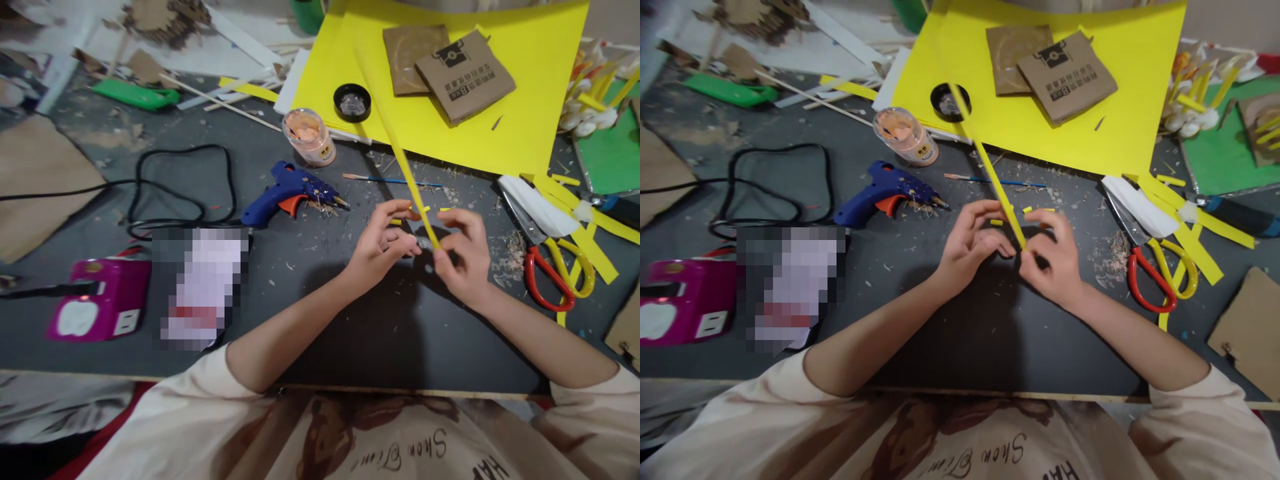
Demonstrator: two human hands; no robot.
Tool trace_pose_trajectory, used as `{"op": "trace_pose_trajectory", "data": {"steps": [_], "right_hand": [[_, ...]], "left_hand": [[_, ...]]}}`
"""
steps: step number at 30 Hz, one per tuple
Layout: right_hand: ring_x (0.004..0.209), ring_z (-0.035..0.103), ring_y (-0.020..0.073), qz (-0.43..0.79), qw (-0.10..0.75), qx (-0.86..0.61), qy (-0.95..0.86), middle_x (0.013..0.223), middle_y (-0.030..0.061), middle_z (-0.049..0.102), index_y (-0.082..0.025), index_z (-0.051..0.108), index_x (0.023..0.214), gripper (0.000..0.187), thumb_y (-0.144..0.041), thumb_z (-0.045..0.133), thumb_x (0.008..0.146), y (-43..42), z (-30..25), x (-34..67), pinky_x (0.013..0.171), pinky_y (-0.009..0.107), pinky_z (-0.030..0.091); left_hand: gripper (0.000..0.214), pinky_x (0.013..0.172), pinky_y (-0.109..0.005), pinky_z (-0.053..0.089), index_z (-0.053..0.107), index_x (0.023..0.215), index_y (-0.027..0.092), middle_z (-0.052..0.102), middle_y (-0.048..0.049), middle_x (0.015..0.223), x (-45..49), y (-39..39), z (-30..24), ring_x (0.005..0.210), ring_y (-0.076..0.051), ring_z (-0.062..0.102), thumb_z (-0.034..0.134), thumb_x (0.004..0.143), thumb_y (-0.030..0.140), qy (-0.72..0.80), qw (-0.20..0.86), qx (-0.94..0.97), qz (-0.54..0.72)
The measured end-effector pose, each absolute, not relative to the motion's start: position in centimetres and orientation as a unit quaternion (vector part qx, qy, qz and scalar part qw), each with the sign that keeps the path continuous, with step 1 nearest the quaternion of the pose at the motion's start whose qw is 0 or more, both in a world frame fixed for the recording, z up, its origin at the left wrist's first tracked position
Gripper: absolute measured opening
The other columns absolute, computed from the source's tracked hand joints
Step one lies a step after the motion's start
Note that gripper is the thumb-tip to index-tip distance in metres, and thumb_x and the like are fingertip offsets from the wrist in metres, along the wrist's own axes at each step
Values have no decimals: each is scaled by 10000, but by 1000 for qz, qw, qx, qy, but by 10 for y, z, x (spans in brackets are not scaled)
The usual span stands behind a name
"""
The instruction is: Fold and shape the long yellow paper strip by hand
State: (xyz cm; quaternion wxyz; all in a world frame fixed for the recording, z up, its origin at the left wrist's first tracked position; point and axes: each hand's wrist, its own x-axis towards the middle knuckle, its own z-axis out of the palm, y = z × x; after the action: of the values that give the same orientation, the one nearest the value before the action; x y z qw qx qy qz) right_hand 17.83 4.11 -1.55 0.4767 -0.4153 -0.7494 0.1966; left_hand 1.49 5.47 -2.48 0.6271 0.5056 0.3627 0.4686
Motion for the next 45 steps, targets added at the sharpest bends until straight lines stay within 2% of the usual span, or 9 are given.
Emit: {"op": "trace_pose_trajectory", "data": {"steps": [7, 11, 15, 20, 28, 34, 36, 40, 45], "right_hand": [[1146, 504, 239, 142, 378, -358, -842, 1160, 70, 565, -231, 515, 839, 39, -213, 540, 815, 39, -14, 173, 965, 442, 387], [763, 579, 151, 290, 396, -451, -745, 871, 27, 587, -219, 480, 904, 112, -279, 547, 837, 43, -14, 175, 688, 294, 458], [509, 411, 85, 378, 311, -470, -735, 567, -55, 432, -203, 417, 670, 245, -338, 525, 843, 45, -14, 176, 510, 222, 327], [522, 379, 81, 426, 349, -517, -655, 584, -48, 423, -192, 461, 681, 247, -367, 497, 852, 45, -12, 179, 495, 213, 310], [540, 460, 102, 471, 387, -512, -606, 598, -36, 486, -206, 542, 785, 281, -404, 393, 916, 51, -12, 178, 524, 228, 379], [363, 338, 92, 441, 364, -555, -604, 424, -101, 349, -210, 552, 975, 189, -359, 469, 895, 60, 9, 194, 419, 212, 285], [358, 346, 101, 370, 306, -594, -646, 408, -95, 306, -211, 573, 1018, 301, -405, 356, 941, 59, 28, 209, 442, 223, 299], [643, 631, 221, 88, 16, -693, -716, 784, 35, 681, -249, 517, 1181, 412, -510, 349, 911, 40, 60, 254, 526, 283, 369], [691, 664, 306, -73, -249, -674, -692, 878, 153, 668, -156, 491, 1188, 440, -443, 313, 905, -1, 46, 321, 464, 320, 378]], "left_hand": [[329, 753, -260, 515, 583, 952, 183, 687, -29, 915, 17, 58, -31, 831, -156, 649, 631, 767, 451, 401, 634, 443, 490], [257, 695, -254, 512, 620, 896, 174, 697, -25, 855, 17, 60, -28, 784, -155, 647, 611, 777, 401, 421, 622, 457, 476], [235, 594, -216, 487, 599, 815, 166, 657, -8, 731, 17, 59, -24, 678, -123, 618, 612, 758, 393, 424, 595, 503, 462], [139, 427, -166, 344, 515, 701, 173, 504, 57, 548, 16, 52, -17, 431, -43, 444, 549, 785, 278, 458, 561, 547, 420], [194, 432, -185, 278, 422, 614, 185, 401, 74, 480, 17, 51, -17, 413, -41, 351, 492, 794, 173, 498, 488, 583, 418], [196, 425, -199, 268, 411, 622, 192, 388, 71, 480, 17, 52, -19, 414, -48, 347, 492, 801, 191, 490, 503, 571, 425], [200, 427, -205, 266, 405, 620, 193, 384, 69, 481, 17, 52, -18, 419, -50, 347, 487, 803, 190, 487, 509, 568, 426], [203, 433, -213, 264, 400, 615, 194, 371, 69, 486, 18, 53, -18, 430, -53, 338, 479, 802, 192, 485, 511, 565, 429], [199, 443, -216, 261, 394, 615, 195, 361, 70, 488, 19, 54, -19, 443, -56, 325, 470, 799, 196, 490, 506, 568, 426]]}}
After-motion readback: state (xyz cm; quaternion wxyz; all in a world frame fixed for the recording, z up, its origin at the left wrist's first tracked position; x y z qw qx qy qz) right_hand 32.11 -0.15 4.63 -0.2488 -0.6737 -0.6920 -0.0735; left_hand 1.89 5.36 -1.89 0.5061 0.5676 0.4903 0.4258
